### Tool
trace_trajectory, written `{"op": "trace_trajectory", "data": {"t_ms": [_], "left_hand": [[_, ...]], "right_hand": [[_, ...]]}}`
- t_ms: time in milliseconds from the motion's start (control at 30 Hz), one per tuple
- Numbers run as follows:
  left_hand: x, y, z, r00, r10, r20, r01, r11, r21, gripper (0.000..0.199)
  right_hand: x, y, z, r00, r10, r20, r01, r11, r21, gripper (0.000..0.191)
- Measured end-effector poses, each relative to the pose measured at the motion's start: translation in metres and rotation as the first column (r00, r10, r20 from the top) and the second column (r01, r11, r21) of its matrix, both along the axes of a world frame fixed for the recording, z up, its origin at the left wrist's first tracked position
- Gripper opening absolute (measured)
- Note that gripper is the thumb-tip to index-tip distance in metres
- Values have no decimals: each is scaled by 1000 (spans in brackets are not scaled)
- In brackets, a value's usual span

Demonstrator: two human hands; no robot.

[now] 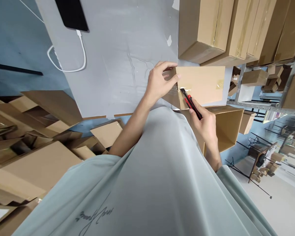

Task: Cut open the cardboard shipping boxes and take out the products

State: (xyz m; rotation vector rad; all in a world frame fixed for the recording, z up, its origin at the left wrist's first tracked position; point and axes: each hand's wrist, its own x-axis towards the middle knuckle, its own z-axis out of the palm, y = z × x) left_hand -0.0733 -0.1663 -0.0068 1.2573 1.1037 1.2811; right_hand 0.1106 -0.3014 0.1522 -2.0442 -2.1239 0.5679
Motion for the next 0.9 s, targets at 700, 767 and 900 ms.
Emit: {"op": "trace_trajectory", "data": {"t_ms": [700, 767, 900], "left_hand": [[-14, 1, 19, 995, -58, -78, 49, 992, -113, 54], [-14, 1, 17, 995, -58, -77, 49, 993, -112, 55], [-10, -1, 14, 995, -52, -85, 43, 993, -109, 54]], "right_hand": [[7, 31, 13, 993, 52, -106, -72, 979, -189, 54], [17, 32, 11, 987, 55, -153, -83, 980, -182, 53], [25, 33, 12, 987, 64, -145, -92, 977, -192, 51]]}}
